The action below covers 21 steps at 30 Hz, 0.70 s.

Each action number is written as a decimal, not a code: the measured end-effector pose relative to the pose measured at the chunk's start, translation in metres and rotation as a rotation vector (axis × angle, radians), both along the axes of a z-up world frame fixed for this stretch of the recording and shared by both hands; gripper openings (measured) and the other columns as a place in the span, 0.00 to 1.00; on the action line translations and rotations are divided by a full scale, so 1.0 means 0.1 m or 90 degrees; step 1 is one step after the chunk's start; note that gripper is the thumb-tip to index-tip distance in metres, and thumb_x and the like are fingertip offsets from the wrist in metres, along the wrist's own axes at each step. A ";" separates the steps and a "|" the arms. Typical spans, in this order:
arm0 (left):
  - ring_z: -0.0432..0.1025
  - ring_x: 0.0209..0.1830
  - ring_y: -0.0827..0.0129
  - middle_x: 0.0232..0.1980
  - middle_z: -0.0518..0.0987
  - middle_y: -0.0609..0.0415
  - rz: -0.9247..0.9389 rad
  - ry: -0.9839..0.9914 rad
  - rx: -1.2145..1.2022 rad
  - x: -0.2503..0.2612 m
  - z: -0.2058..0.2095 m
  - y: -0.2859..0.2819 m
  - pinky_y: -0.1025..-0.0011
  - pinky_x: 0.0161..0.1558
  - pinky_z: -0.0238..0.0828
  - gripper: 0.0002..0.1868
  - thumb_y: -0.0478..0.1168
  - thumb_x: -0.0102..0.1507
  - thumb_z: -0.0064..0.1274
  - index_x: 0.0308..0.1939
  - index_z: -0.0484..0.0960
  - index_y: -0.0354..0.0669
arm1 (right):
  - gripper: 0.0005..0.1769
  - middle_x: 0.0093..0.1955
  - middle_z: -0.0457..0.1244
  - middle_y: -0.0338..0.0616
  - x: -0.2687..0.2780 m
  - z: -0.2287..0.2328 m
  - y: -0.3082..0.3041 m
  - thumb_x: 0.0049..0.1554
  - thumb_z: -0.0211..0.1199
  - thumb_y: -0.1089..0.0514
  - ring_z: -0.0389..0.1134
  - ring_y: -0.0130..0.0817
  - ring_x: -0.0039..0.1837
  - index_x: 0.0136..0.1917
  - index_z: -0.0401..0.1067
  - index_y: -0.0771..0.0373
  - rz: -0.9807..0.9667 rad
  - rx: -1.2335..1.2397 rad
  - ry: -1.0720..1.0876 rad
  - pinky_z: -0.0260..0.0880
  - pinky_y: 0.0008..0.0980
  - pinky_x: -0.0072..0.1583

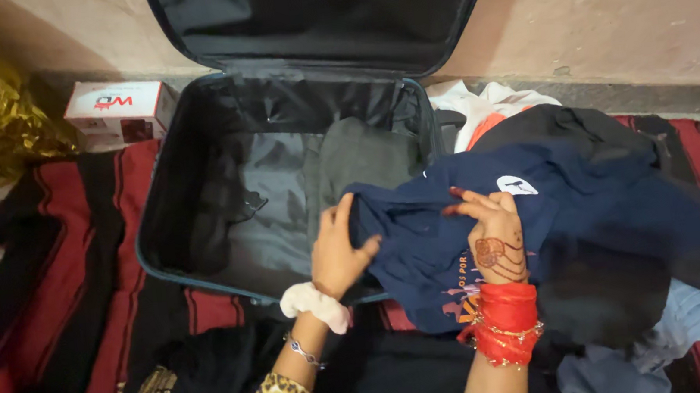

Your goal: The person folds a dark gray jacket and a navy blue sweatshirt by hand, smoothing and aligning each garment before placing them into an open suitcase. The person handles the items one at a time and arranges them neatly inside the luggage.

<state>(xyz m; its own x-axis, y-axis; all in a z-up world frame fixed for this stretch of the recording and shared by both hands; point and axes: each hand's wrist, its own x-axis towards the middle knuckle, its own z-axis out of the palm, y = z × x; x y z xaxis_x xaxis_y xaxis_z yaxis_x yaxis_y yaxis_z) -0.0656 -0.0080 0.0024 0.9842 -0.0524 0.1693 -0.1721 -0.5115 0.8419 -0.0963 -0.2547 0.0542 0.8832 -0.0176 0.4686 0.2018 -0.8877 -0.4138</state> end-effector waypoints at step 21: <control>0.77 0.45 0.50 0.49 0.81 0.45 -0.032 -0.227 0.122 -0.24 0.31 0.04 0.56 0.49 0.70 0.20 0.54 0.49 0.65 0.36 0.88 0.45 | 0.28 0.73 0.64 0.53 -0.06 0.13 -0.12 0.55 0.49 0.76 0.68 0.45 0.67 0.68 0.70 0.73 -0.080 0.196 -0.279 0.67 0.34 0.64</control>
